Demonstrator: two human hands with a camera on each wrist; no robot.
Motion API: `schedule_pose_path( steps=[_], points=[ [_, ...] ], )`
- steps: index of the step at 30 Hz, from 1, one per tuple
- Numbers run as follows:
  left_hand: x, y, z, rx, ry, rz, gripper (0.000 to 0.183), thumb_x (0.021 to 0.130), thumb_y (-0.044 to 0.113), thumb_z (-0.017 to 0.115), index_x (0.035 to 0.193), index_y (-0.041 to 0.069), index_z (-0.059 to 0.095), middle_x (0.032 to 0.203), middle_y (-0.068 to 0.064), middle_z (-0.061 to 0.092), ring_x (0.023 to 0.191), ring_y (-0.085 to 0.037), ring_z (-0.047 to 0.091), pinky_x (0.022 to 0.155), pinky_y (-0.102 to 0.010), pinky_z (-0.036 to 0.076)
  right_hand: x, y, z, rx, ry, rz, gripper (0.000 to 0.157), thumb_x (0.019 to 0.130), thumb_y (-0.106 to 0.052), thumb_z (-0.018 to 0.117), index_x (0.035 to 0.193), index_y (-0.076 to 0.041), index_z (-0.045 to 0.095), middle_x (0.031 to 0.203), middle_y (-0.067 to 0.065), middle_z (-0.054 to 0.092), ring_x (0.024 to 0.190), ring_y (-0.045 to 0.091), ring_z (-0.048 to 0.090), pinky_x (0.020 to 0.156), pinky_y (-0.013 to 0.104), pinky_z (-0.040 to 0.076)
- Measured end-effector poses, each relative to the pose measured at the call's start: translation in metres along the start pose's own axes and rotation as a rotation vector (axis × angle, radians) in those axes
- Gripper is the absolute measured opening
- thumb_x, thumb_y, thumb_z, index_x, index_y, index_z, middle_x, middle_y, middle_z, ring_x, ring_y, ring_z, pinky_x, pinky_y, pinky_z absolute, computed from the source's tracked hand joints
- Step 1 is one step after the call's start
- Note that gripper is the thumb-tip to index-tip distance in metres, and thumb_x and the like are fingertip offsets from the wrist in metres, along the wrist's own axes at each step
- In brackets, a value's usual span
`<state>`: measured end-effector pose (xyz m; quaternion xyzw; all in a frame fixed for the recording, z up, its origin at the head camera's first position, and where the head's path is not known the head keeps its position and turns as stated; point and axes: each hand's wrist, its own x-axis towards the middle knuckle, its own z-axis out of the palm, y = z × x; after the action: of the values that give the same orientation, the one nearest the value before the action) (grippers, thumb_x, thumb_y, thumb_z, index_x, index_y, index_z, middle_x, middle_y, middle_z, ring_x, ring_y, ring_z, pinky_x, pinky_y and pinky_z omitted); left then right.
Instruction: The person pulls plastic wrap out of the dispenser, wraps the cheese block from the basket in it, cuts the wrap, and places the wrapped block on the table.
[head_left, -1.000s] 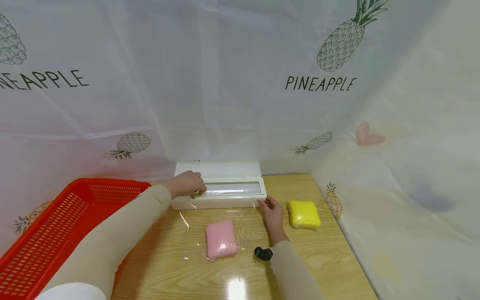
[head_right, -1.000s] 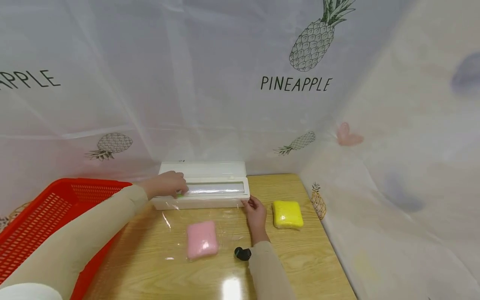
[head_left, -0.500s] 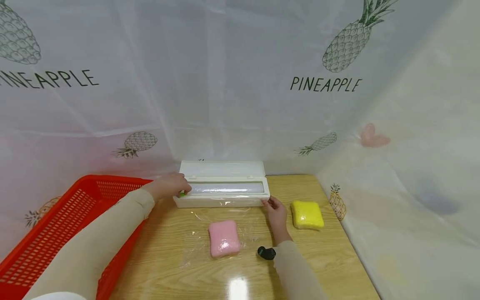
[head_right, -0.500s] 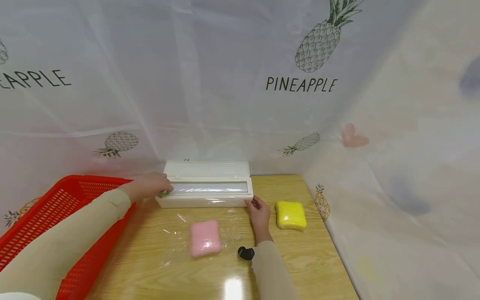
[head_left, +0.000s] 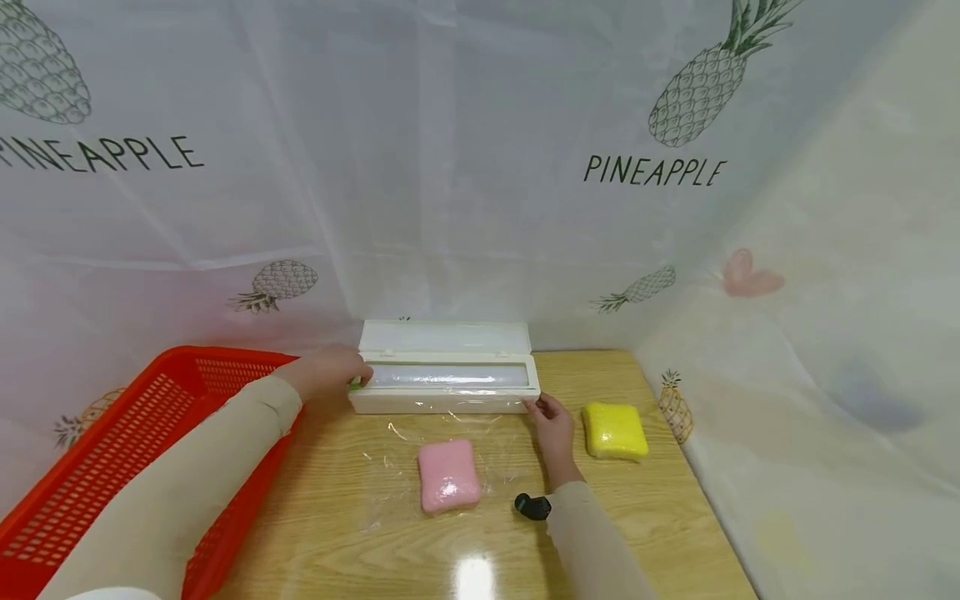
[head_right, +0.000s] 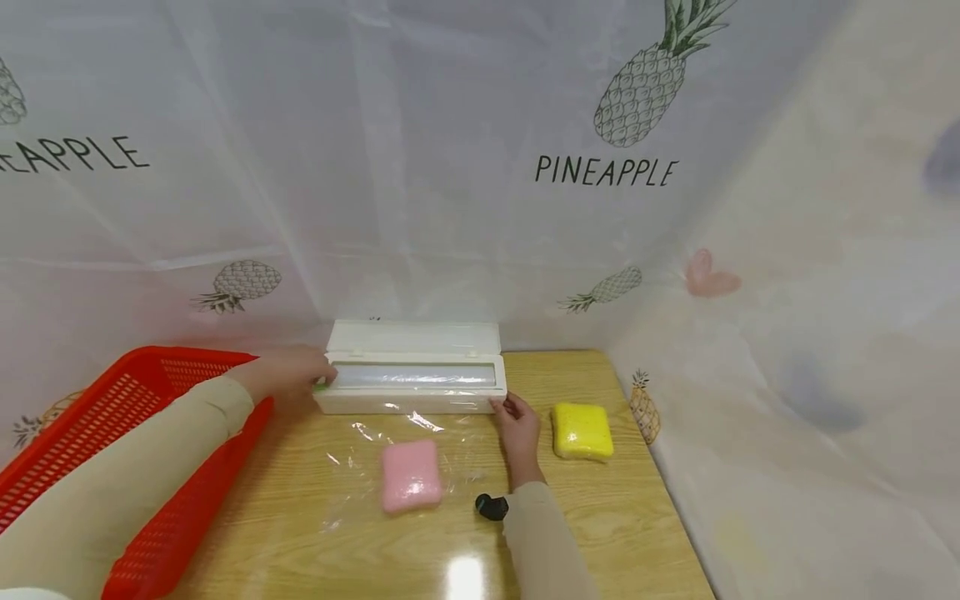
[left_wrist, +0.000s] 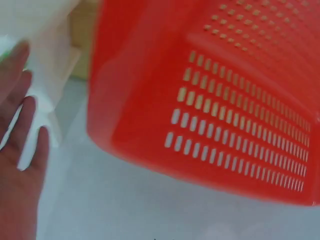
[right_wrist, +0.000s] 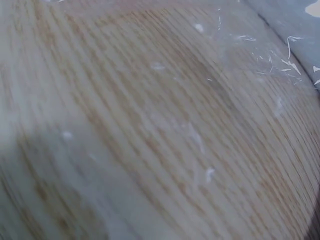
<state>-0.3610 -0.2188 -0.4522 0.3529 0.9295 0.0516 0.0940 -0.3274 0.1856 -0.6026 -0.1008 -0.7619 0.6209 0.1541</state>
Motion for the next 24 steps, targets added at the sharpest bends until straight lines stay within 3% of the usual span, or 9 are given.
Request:
schedule_pose_path(
  steps=[2, 7, 14, 18, 24],
  points=[
    [0.001, 0.001, -0.002, -0.017, -0.025, -0.033, 0.019, 0.082, 0.001, 0.071, 0.097, 0.013, 0.069, 0.089, -0.001, 0.061, 0.080, -0.021, 0.053, 0.077, -0.038, 0.049, 0.000, 0.001, -0.001, 0.003, 0.002, 0.007, 0.040, 0.086, -0.022, 0.077, 0.115, 0.003, 0.068, 0.101, 0.015, 0.070, 0.086, 0.014, 0.063, 0.070, 0.017, 0.050],
    [0.011, 0.009, 0.000, 0.023, 0.011, 0.027, 0.042, 0.076, 0.016, 0.084, 0.113, 0.011, 0.067, 0.099, -0.008, 0.064, 0.090, -0.025, 0.059, 0.084, -0.042, 0.050, 0.000, 0.003, -0.001, 0.017, 0.013, 0.010, 0.039, 0.085, -0.021, 0.077, 0.114, 0.004, 0.069, 0.099, 0.013, 0.070, 0.083, 0.010, 0.062, 0.069, 0.016, 0.049],
    [0.029, 0.036, 0.015, -0.026, 0.123, 0.013, 0.047, 0.075, 0.023, 0.085, 0.115, 0.010, 0.064, 0.102, -0.007, 0.064, 0.095, -0.027, 0.058, 0.087, -0.044, 0.048, -0.001, -0.002, 0.001, 0.038, -0.013, 0.031, 0.042, 0.085, -0.023, 0.077, 0.116, 0.003, 0.068, 0.101, 0.013, 0.070, 0.084, 0.010, 0.062, 0.069, 0.017, 0.049],
    [0.043, 0.053, 0.029, -0.003, 0.210, 0.026, 0.046, 0.074, 0.026, 0.086, 0.112, 0.012, 0.064, 0.100, -0.003, 0.063, 0.093, -0.025, 0.058, 0.082, -0.042, 0.049, 0.000, -0.003, -0.001, 0.008, -0.003, 0.030, 0.041, 0.086, -0.023, 0.076, 0.117, 0.002, 0.068, 0.103, 0.014, 0.069, 0.087, 0.014, 0.062, 0.069, 0.017, 0.049],
    [0.053, 0.066, 0.042, -0.009, 0.296, 0.004, 0.041, 0.075, 0.018, 0.084, 0.109, 0.010, 0.063, 0.096, -0.005, 0.063, 0.089, -0.026, 0.061, 0.079, -0.040, 0.051, -0.001, -0.010, -0.001, 0.040, -0.033, 0.073, 0.043, 0.087, -0.020, 0.076, 0.119, 0.006, 0.065, 0.103, 0.013, 0.068, 0.087, 0.011, 0.061, 0.072, 0.018, 0.051]
  ],
)
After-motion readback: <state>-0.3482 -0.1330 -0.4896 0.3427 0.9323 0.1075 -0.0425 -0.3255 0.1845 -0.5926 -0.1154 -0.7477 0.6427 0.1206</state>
